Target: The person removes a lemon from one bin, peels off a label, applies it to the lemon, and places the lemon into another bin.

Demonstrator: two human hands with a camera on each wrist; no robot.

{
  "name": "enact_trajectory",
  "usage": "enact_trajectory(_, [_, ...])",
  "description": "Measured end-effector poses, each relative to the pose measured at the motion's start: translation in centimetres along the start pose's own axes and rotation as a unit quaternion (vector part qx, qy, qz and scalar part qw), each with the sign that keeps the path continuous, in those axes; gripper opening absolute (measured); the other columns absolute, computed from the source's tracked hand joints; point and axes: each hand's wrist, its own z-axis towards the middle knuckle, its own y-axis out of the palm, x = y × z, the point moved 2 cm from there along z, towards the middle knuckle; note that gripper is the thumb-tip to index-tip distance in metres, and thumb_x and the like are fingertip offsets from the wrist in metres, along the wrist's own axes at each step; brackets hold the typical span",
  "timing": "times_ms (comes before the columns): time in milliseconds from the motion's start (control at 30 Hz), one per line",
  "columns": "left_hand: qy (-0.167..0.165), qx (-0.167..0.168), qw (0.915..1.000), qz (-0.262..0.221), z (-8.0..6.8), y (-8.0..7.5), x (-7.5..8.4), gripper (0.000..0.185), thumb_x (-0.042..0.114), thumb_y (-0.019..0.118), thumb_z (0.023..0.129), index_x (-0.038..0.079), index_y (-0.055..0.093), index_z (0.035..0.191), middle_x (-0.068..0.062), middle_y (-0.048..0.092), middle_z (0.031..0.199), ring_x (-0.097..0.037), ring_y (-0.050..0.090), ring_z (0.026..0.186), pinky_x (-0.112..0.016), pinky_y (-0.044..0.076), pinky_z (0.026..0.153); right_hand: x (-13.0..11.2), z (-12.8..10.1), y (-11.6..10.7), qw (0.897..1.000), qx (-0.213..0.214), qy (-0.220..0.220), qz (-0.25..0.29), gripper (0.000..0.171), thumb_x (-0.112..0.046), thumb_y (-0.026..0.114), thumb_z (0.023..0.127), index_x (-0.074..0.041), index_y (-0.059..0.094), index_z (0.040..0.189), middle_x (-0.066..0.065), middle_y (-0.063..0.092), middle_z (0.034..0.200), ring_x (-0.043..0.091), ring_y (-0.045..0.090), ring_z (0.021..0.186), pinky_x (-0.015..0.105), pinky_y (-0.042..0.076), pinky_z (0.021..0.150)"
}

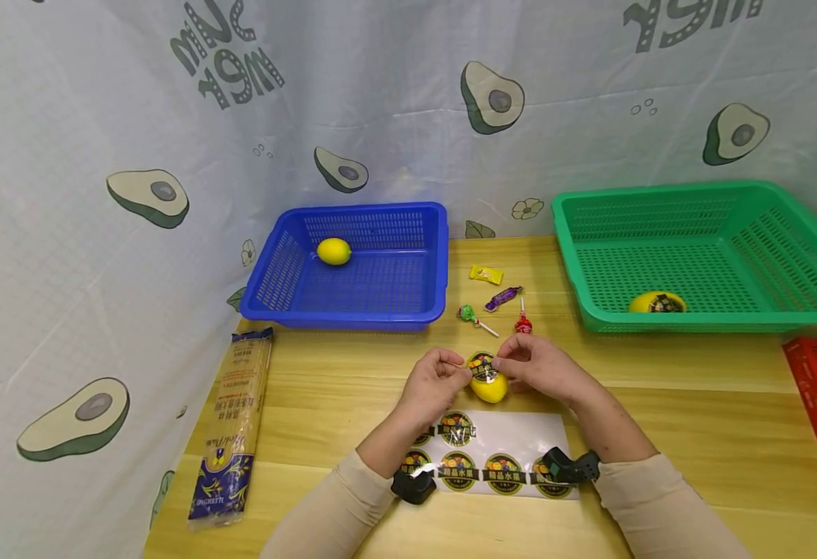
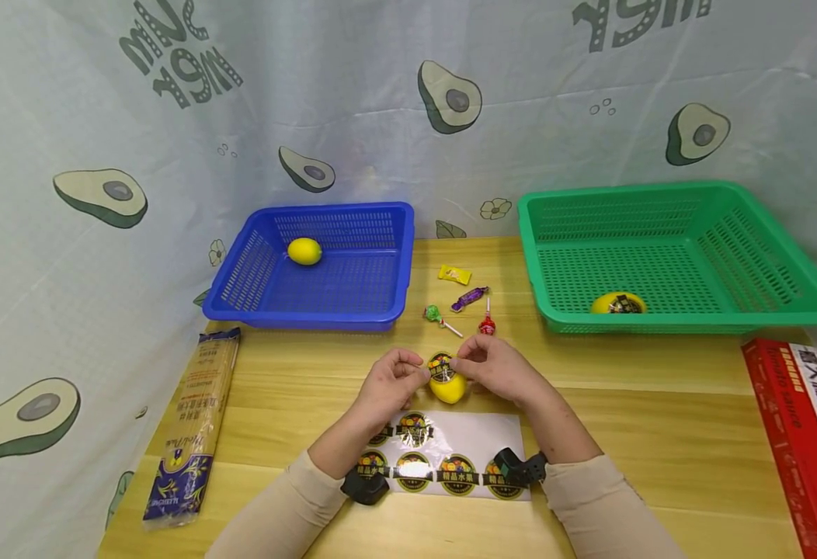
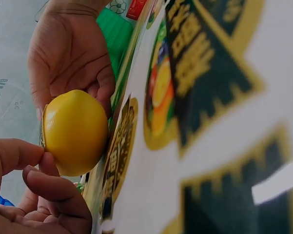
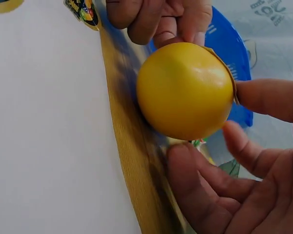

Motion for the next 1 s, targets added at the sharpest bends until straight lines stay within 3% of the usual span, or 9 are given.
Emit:
enact_trajectory(200, [-0.027,-0.023,0.9994,-0.006,0.1,-0.3,-0.4,0.039,0.013,0.071,0.093,-0.001,0.055,0.126,-0.001,0.058,0.083,-0.011,0.051,0.054,-0.021,0.047,0.050,0.2,-0.1,-0.2,0.997,-0.053,0.013,0.055,0.047,-0.020,0.063,0.101,0.005,0.041,0.135,0.026,0.067,0.117,0.020,0.070,0.090,0.038,0.063,0.078])
enact_trajectory(333, [-0.050,-0.065,0.9961,-0.032,0.0,0.0,-0.5,0.048,0.020,0.067,0.099,-0.002,0.052,0.139,-0.008,0.065,0.098,-0.012,0.061,0.065,-0.024,0.058,0.061,-0.2,-0.5,-0.6,0.995,-0.062,-0.030,0.074,0.052,-0.016,0.063,0.101,0.008,0.037,0.140,0.031,0.059,0.126,0.021,0.069,0.098,0.038,0.062,0.084])
enact_trajectory(467, [-0.033,-0.109,0.9907,-0.074,-0.3,0.2,0.3,0.049,0.021,0.059,0.104,-0.001,0.047,0.146,-0.018,0.063,0.121,-0.014,0.066,0.076,-0.028,0.062,0.073,-1.3,-1.3,-1.1,0.992,-0.046,-0.091,0.072,0.052,-0.015,0.061,0.102,0.009,0.038,0.142,0.031,0.053,0.129,0.018,0.065,0.103,0.033,0.060,0.085])
enact_trajectory(600, [0.005,-0.125,0.9882,-0.088,-0.8,0.3,1.4,0.046,0.017,0.056,0.106,0.000,0.046,0.147,-0.020,0.058,0.131,-0.013,0.068,0.080,-0.028,0.062,0.079,-2.5,-2.0,-0.7,0.992,-0.012,-0.121,0.010,0.054,-0.026,0.060,0.103,0.005,0.041,0.144,0.027,0.056,0.123,0.020,0.065,0.096,0.030,0.059,0.078])
enact_trajectory(767, [0.035,-0.153,0.9833,-0.092,-1.4,0.5,2.1,0.047,0.014,0.056,0.106,-0.001,0.043,0.149,-0.022,0.053,0.136,-0.010,0.068,0.083,-0.030,0.062,0.084,-3.3,-2.3,0.6,0.983,0.053,-0.114,-0.134,0.055,-0.041,0.066,0.098,-0.006,0.053,0.139,0.015,0.065,0.104,0.019,0.061,0.083,0.030,0.051,0.069])
enact_trajectory(867, [0.037,-0.161,0.9818,-0.094,-1.5,0.5,2.1,0.048,0.015,0.056,0.106,0.000,0.042,0.149,-0.022,0.053,0.137,-0.009,0.069,0.083,-0.030,0.061,0.085,-3.5,-2.2,1.2,0.975,0.094,-0.114,-0.163,0.044,-0.040,0.068,0.096,-0.009,0.063,0.126,0.008,0.065,0.092,0.019,0.057,0.079,0.031,0.047,0.069])
enact_trajectory(1000, [0.043,-0.161,0.9819,-0.090,-1.4,0.4,1.9,0.047,0.012,0.055,0.106,-0.002,0.044,0.149,-0.020,0.055,0.132,-0.008,0.069,0.082,-0.029,0.061,0.083,-3.5,-2.2,1.5,0.975,0.118,-0.107,-0.153,0.036,-0.041,0.068,0.097,-0.009,0.070,0.115,0.005,0.065,0.087,0.018,0.056,0.076,0.031,0.046,0.066])
